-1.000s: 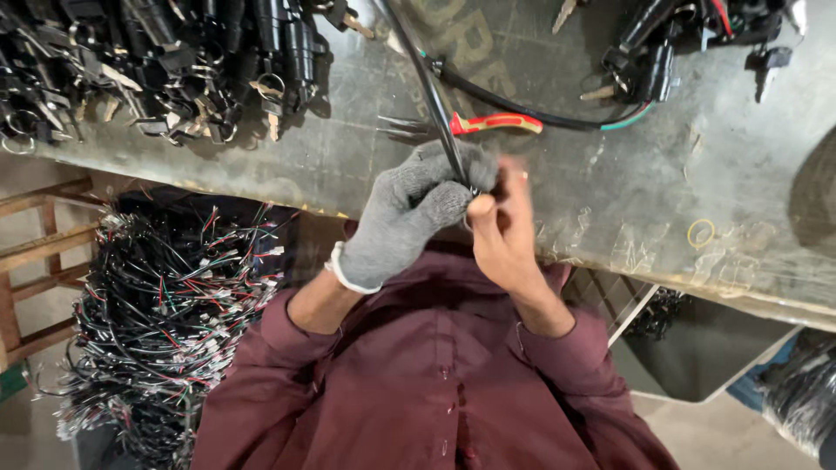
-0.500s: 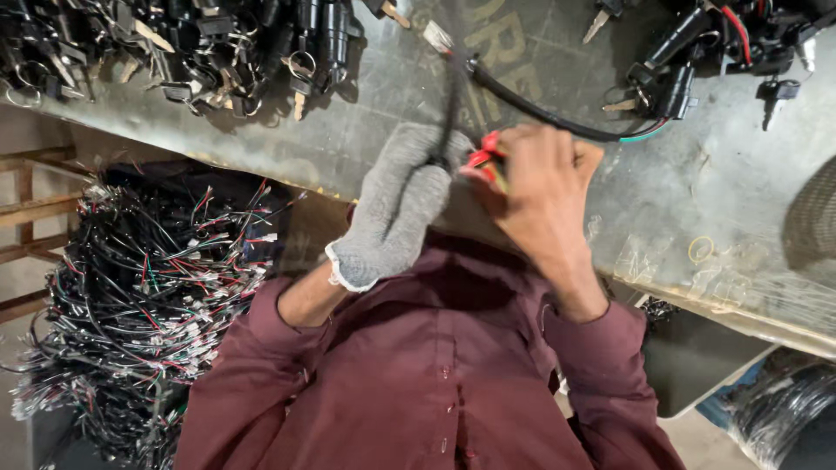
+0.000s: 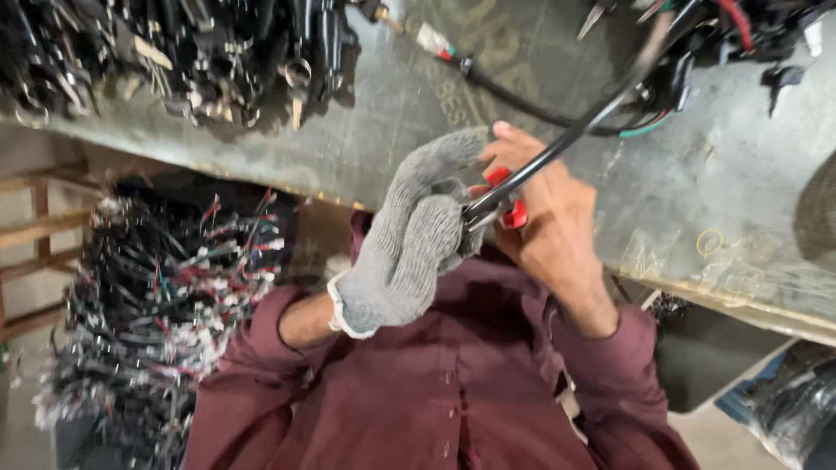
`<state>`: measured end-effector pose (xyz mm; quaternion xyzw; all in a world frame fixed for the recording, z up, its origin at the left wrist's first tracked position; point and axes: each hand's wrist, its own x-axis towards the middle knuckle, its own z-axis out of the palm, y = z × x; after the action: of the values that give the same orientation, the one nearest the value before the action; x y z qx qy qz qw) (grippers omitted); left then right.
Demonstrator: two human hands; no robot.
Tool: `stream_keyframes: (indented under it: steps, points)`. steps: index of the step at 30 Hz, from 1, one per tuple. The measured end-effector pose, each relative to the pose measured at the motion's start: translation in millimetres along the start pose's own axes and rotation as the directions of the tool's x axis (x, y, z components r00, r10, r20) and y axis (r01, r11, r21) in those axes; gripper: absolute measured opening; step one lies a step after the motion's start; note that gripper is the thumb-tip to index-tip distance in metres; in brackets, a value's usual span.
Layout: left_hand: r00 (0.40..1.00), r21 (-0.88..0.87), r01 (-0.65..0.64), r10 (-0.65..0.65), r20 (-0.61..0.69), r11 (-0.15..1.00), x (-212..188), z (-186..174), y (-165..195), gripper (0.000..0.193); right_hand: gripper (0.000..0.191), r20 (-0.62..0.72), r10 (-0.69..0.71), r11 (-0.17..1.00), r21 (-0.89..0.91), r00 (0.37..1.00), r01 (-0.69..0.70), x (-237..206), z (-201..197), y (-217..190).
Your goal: The person, wearing a glove on one hand, works at a factory bench processing black cable harnesses. They use red-handled pliers to cut and strip the cable, pull insulation off the wire ends, and fit terminal connectors onto the prepared wires, handling one harness at a time.
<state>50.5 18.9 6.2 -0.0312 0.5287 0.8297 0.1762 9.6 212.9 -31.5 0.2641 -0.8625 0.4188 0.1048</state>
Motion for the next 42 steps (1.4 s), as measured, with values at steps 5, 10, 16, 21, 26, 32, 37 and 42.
stream_keyframes:
  steps: [5,10,16,21,26,32,37,42]
  points:
    - [0.994,0.132,0.059,-0.07,0.084,0.989,3.8,-5.1,19.4,0.047,0.036,0.082,0.099,0.943,-0.325,0.992,-0.067,12.2,-0.5,6.3]
    - [0.924,0.388,-0.154,-0.006,0.382,0.908,15.1,-17.2,33.3,0.079,0.031,0.125,0.008,0.999,-0.042,0.992,-0.003,14.8,-5.8,13.9]
    - [0.882,0.719,-0.459,0.364,0.298,0.522,14.3,-19.0,-5.6,0.072,0.036,0.134,0.174,0.975,-0.162,0.976,-0.152,-4.6,0.5,7.9]
    - [0.893,0.851,-0.379,0.385,0.232,0.365,6.0,-15.4,-23.4,0.073,0.031,0.078,0.265,0.92,-0.318,0.961,-0.227,-18.5,2.2,0.5]
    - [0.894,0.957,-0.289,0.352,0.277,-0.019,-2.3,-16.2,-21.2,0.072,0.034,0.085,0.356,0.873,-0.385,0.931,-0.299,-24.4,3.1,-8.4]
    - [0.837,0.932,-0.323,0.41,0.363,-0.164,0.7,-11.9,-11.2,0.064,0.038,0.005,0.24,0.97,-0.047,0.971,-0.239,-25.3,10.2,-24.9]
    - [0.923,0.84,-0.365,0.277,0.268,0.403,-7.4,-4.7,15.9,0.071,0.03,0.015,0.395,0.899,-0.214,0.919,-0.383,-23.0,7.9,-26.8]
    - [0.872,0.453,-0.351,0.11,0.477,0.819,-11.4,-14.2,34.4,0.058,0.033,0.016,-0.128,0.992,-0.016,0.992,0.128,-19.1,15.3,2.0]
